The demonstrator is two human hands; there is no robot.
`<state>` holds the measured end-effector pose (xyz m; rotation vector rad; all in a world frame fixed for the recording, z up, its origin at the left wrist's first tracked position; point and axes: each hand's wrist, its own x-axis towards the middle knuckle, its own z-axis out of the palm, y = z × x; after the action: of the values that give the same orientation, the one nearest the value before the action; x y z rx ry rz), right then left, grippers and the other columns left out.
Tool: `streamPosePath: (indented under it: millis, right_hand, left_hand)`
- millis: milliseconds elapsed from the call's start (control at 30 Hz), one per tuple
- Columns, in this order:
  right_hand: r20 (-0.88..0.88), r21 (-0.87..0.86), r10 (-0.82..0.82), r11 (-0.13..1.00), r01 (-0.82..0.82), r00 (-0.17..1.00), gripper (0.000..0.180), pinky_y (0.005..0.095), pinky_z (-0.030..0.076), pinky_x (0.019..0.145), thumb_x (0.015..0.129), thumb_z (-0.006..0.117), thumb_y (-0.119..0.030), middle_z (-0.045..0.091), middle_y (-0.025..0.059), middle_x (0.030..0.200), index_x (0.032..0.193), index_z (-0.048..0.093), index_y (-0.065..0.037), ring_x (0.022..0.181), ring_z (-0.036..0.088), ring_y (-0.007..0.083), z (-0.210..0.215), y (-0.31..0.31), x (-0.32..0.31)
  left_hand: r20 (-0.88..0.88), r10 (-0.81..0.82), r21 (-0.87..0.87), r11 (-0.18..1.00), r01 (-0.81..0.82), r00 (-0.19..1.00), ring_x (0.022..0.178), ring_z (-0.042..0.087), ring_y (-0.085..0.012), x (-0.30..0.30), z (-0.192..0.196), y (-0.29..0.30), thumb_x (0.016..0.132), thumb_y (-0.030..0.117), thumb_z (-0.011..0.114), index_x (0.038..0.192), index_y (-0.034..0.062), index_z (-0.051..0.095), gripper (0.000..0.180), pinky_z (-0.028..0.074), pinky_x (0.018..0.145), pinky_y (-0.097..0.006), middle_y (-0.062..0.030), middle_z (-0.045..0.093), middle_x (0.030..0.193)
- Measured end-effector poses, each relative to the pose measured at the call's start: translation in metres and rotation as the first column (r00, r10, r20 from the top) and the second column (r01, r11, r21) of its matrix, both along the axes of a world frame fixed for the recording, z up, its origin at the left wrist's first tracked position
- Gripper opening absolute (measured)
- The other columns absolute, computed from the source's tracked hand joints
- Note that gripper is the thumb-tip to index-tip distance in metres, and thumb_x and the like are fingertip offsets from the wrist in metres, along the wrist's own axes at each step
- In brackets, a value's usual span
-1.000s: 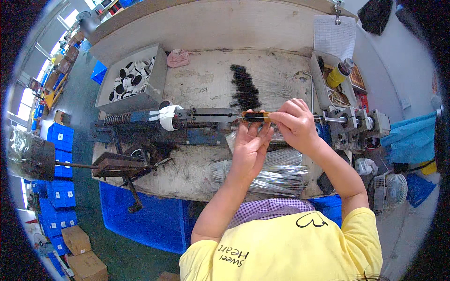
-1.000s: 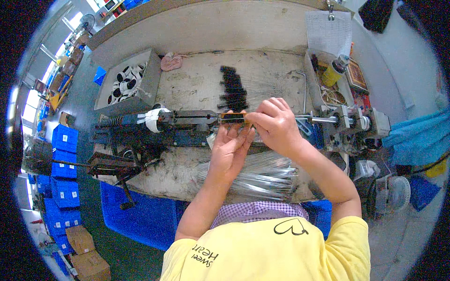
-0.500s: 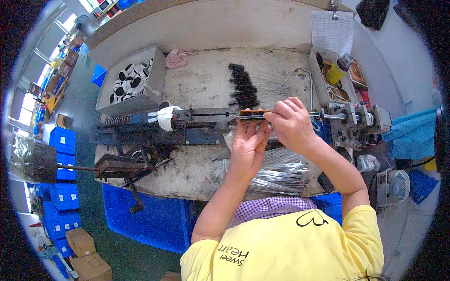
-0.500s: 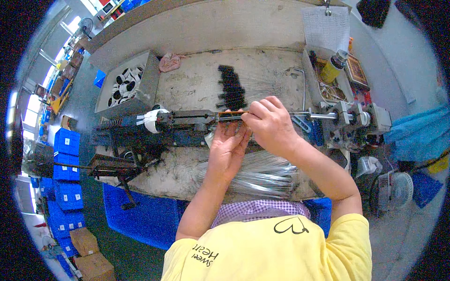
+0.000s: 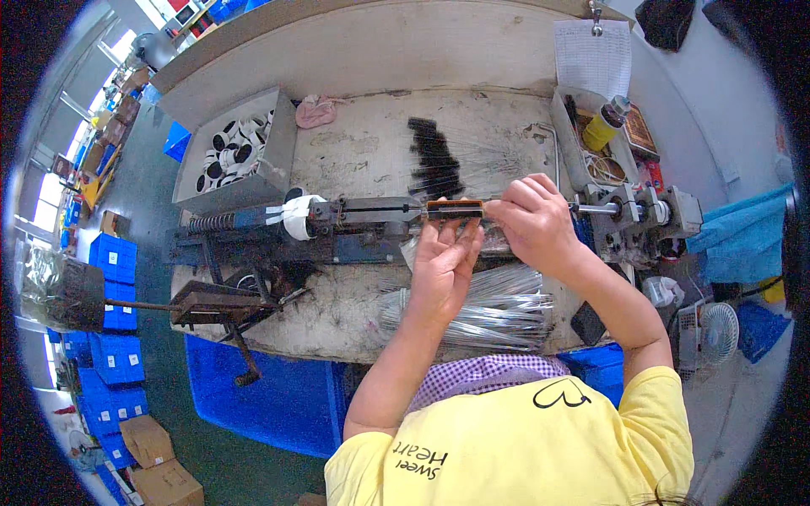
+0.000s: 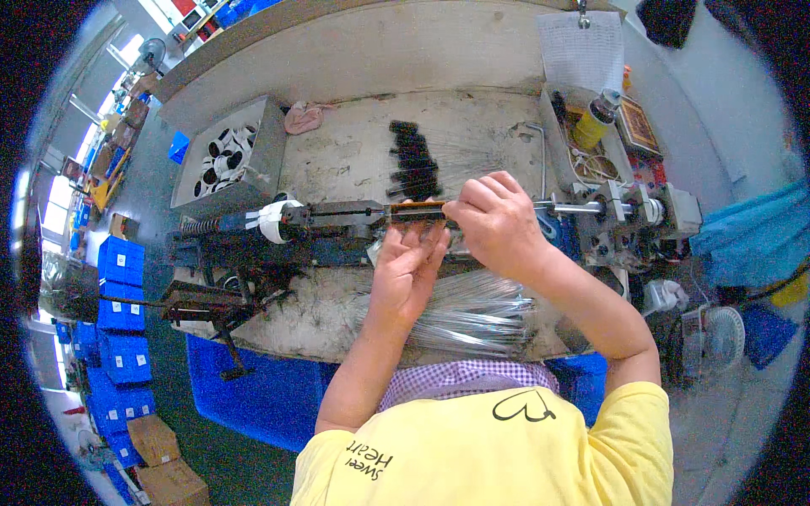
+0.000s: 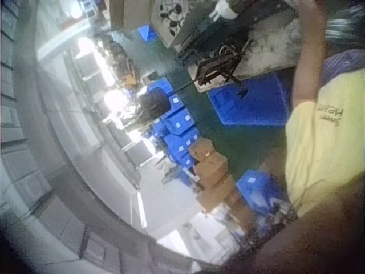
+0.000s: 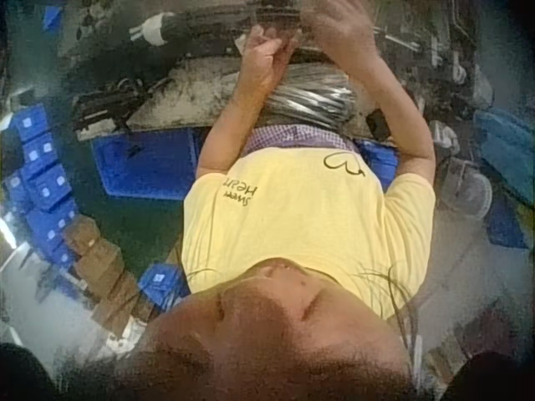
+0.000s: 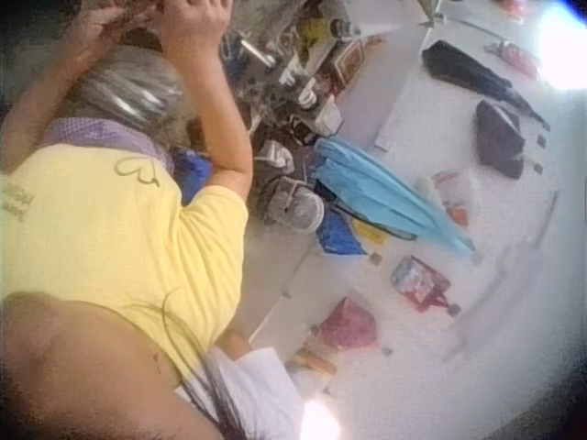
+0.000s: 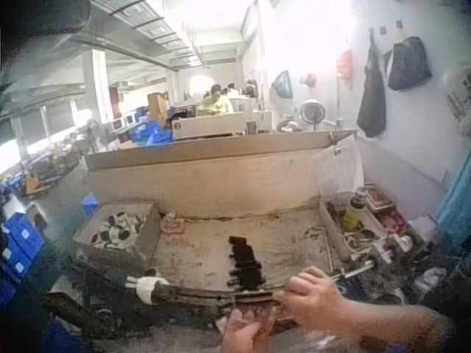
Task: Manually assemble small industrial components using a specialized fixture and materials.
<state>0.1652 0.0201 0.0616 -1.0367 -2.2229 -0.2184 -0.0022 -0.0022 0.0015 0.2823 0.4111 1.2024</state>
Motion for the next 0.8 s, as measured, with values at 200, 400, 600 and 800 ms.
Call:
streamPosePath:
  millis: [200, 400, 600, 800]
  right_hand:
    - [0.029, -0.013, -0.005, 1.000, 0.005, 1.000, 0.017, 0.0365, 0.045, 0.077, 0.065, 0.066, -0.006, 0.054, 0.0040, 0.076, 0.082, 0.067, -0.007, 0.077, 0.058, 0.0231, -0.002, 0.005, 0.001]
    - [0.087, -0.057, -0.009, 0.998, 0.014, 0.996, 0.019, 0.0366, 0.045, 0.077, 0.064, 0.067, -0.004, 0.055, 0.0047, 0.077, 0.083, 0.067, -0.007, 0.077, 0.058, 0.0236, 0.002, 0.006, -0.003]
    - [0.107, -0.071, -0.013, 0.997, 0.021, 0.994, 0.019, 0.0369, 0.044, 0.078, 0.064, 0.067, -0.005, 0.055, 0.0047, 0.078, 0.083, 0.067, -0.007, 0.078, 0.059, 0.0237, 0.003, 0.005, -0.006]
    - [0.070, -0.060, 0.001, 0.998, 0.004, 0.998, 0.020, 0.0371, 0.045, 0.076, 0.064, 0.068, -0.004, 0.055, 0.0048, 0.077, 0.084, 0.067, -0.007, 0.077, 0.059, 0.0238, 0.007, 0.003, -0.005]
  left_hand:
    - [0.010, 0.013, 0.006, 1.000, -0.014, 1.000, 0.122, 0.052, -0.0236, 0.004, 0.001, 0.000, 0.092, -0.011, 0.047, 0.130, 0.0132, 0.044, 0.046, 0.046, 0.103, -0.036, -0.0090, 0.049, 0.134]
    - [0.004, 0.012, 0.012, 1.000, -0.012, 1.000, 0.120, 0.052, -0.0214, 0.003, -0.002, 0.002, 0.092, -0.010, 0.046, 0.132, 0.0147, 0.043, 0.047, 0.047, 0.103, -0.035, -0.0080, 0.049, 0.131]
    - [0.020, -0.002, 0.023, 1.000, 0.001, 1.000, 0.118, 0.053, -0.0187, 0.004, 0.000, 0.001, 0.093, -0.009, 0.046, 0.133, 0.0160, 0.041, 0.048, 0.047, 0.102, -0.032, -0.0068, 0.050, 0.129]
    - [0.019, 0.013, -0.008, 1.000, -0.013, 1.000, 0.120, 0.053, -0.0220, 0.004, 0.001, 0.001, 0.092, -0.011, 0.045, 0.130, 0.0123, 0.043, 0.045, 0.048, 0.102, -0.035, -0.0093, 0.051, 0.129]
